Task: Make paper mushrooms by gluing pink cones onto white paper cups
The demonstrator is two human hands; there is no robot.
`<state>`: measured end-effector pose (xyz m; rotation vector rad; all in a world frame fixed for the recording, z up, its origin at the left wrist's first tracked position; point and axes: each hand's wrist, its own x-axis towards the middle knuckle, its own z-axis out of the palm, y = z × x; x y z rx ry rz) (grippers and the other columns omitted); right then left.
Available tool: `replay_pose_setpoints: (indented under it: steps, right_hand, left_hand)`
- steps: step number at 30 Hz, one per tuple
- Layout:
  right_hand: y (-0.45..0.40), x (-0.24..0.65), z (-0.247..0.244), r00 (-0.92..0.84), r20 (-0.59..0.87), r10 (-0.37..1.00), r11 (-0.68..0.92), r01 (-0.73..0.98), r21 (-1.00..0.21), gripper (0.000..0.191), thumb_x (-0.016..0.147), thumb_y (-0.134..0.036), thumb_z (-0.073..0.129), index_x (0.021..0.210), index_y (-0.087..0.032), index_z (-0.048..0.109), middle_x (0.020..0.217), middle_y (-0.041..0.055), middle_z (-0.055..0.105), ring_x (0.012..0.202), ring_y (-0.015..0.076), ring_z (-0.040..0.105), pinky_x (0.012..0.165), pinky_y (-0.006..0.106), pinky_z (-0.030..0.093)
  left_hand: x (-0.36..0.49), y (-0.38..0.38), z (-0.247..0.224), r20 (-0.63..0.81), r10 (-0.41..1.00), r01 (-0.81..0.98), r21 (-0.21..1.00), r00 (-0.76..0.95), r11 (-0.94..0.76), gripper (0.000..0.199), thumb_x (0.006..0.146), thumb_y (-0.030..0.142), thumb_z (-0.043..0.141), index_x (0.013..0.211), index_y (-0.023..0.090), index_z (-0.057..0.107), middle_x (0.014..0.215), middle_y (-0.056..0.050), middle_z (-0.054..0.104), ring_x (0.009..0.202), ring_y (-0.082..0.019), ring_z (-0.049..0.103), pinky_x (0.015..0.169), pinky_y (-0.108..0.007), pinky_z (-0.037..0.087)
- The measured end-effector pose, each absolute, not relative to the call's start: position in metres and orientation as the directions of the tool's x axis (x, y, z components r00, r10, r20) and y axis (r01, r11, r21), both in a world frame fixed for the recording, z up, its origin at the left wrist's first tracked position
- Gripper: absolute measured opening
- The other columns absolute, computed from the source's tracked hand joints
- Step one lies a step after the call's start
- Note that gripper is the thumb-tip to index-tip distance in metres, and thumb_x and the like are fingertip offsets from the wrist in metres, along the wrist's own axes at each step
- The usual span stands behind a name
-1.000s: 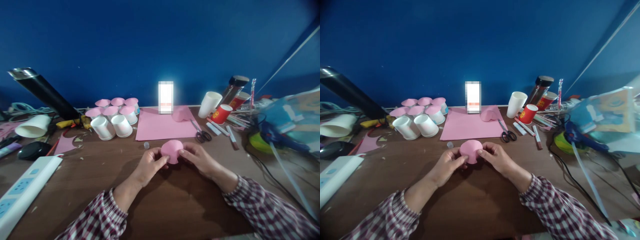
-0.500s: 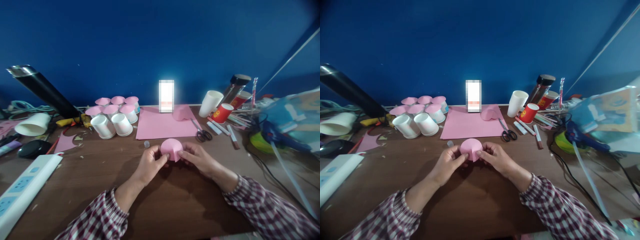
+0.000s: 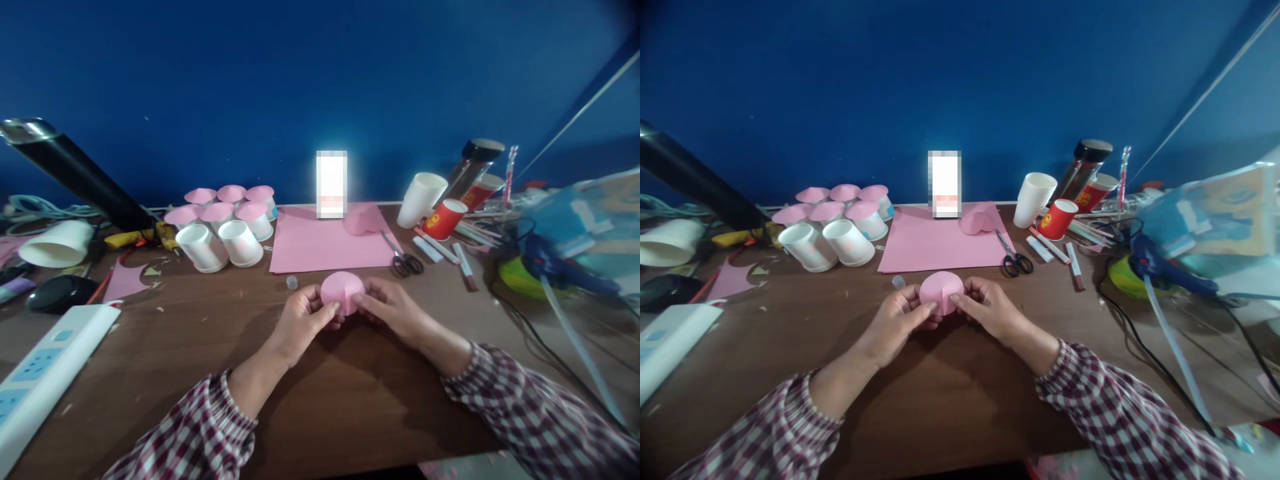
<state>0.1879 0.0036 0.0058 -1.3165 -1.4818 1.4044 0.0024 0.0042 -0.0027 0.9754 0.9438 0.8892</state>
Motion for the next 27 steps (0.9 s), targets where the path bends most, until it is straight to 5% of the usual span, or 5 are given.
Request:
replay_pose_setpoints:
  steps: [16,27]
  right_hand:
    - [0.0015,0.1824,0.0052,-0.199,-0.140,0.970,-0.101,0.197,-0.975,0.034,0.077,-0.049,0.063,0.073,-0.016,0.054,0.057,-0.0029,0.052,0.049,0.0087,0.046,0.045,0.021,0.036]
    - [-0.0005,0.1810,0.0071,-0.277,-0.139,0.951,-0.162,-0.062,-0.985,0.038,0.073,-0.038,0.070,0.098,-0.016,0.053,0.088,0.0047,0.063,0.078,0.0151,0.059,0.069,0.026,0.046]
  left_hand:
    - [0.0058,0.0039,-0.0024,-0.250,0.918,-0.125,0.946,0.308,0.299,0.044,0.063,0.029,0.079,0.098,0.010,0.058,0.085,-0.008,0.069,0.072,-0.014,0.064,0.062,-0.024,0.052]
    - [0.0075,-0.0007,0.0022,-0.209,0.920,-0.084,0.965,0.330,0.249,0.049,0.066,0.024,0.075,0.107,0.013,0.049,0.090,-0.008,0.068,0.079,-0.017,0.065,0.064,-0.026,0.051]
